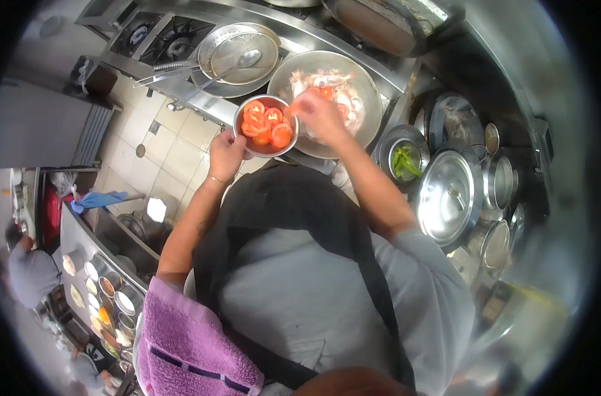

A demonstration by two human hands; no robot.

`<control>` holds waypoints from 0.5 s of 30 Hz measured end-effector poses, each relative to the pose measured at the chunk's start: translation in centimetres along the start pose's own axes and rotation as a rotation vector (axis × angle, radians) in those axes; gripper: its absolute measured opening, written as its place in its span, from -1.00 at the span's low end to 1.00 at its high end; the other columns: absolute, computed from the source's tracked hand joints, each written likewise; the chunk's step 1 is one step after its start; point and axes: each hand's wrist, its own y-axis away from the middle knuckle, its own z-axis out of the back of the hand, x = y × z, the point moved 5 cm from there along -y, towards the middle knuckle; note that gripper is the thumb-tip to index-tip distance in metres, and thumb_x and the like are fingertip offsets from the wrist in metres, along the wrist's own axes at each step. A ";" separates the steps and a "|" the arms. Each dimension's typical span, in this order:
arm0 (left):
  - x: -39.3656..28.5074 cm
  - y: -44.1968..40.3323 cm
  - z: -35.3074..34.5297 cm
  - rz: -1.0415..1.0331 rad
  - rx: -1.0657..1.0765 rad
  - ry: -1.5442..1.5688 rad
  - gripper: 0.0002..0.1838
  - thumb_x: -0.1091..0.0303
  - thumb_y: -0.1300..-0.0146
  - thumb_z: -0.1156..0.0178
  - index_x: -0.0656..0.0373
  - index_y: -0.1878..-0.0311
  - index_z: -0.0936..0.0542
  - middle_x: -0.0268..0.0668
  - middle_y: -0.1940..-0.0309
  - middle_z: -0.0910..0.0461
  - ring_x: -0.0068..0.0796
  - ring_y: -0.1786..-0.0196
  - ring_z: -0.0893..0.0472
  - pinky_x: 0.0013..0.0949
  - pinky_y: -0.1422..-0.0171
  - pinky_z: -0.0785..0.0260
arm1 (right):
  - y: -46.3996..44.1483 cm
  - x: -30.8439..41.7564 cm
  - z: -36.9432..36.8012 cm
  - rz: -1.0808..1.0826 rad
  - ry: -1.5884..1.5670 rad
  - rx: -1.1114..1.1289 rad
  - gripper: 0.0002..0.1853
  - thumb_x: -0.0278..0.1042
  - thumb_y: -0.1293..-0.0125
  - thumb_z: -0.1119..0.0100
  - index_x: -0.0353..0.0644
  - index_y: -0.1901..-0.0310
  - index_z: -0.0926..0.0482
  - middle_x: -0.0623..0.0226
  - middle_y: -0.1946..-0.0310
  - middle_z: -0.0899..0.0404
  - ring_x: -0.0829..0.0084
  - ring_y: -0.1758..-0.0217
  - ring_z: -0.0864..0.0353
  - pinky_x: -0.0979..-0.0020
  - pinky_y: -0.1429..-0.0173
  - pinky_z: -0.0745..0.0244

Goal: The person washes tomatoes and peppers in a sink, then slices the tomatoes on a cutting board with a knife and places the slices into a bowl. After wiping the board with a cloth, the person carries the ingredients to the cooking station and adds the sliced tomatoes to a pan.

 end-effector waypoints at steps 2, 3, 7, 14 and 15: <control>0.3 -0.1 1.0 -0.001 -0.046 0.058 -0.81 0.45 -0.45 -0.16 0.25 0.35 -0.54 -0.31 0.45 -0.61 -0.56 0.49 -0.63 -0.44 0.35 -0.66 | 0.5 -4.4 3.3 -0.335 -0.194 -0.178 -0.84 -0.38 -0.40 -0.36 -0.12 0.02 -0.71 0.28 0.25 -0.79 0.39 0.25 -0.76 0.30 0.10 -0.64; 0.9 -0.5 1.8 0.001 -0.040 0.044 -0.85 0.47 -0.41 -0.15 0.39 0.23 -0.60 -0.21 0.41 -0.67 -0.50 0.45 -0.69 -0.43 0.32 -0.68 | 0.8 -7.1 5.7 -0.385 -0.104 -0.285 -0.86 -0.36 -0.41 -0.36 -0.09 0.05 -0.74 0.24 0.31 -0.81 0.39 0.31 -0.79 0.30 0.17 -0.65; 0.3 -0.5 3.4 0.003 -0.089 0.056 -0.85 0.47 -0.41 -0.15 0.37 0.26 -0.58 -0.22 0.41 -0.67 -0.52 0.47 -0.68 -0.45 0.33 -0.67 | 3.7 -18.9 3.3 -0.414 0.017 -0.191 -0.85 -0.34 -0.36 -0.41 -0.04 0.06 -0.80 0.25 0.28 -0.83 0.43 0.30 -0.79 0.36 0.15 -0.65; 0.7 -1.0 3.7 -0.011 -0.106 0.074 -0.86 0.47 -0.40 -0.16 0.35 0.28 -0.57 -0.24 0.41 -0.66 -0.52 0.46 -0.68 -0.42 0.34 -0.70 | 2.6 -8.8 -0.7 -0.291 0.164 -0.235 -0.62 -0.24 -0.27 -0.42 -0.17 -0.10 -0.72 -0.06 -0.04 -0.72 -0.06 -0.14 -0.68 0.08 -0.26 -0.55; 0.7 -1.0 3.6 -0.004 -0.106 0.065 -0.85 0.46 -0.40 -0.17 0.35 0.29 -0.58 -0.23 0.41 -0.66 -0.51 0.46 -0.69 -0.41 0.33 -0.70 | 1.5 -5.1 -0.1 -0.285 0.153 -0.230 -0.62 -0.24 -0.27 -0.42 -0.17 -0.10 -0.72 -0.06 -0.04 -0.72 -0.06 -0.14 -0.68 0.08 -0.26 -0.55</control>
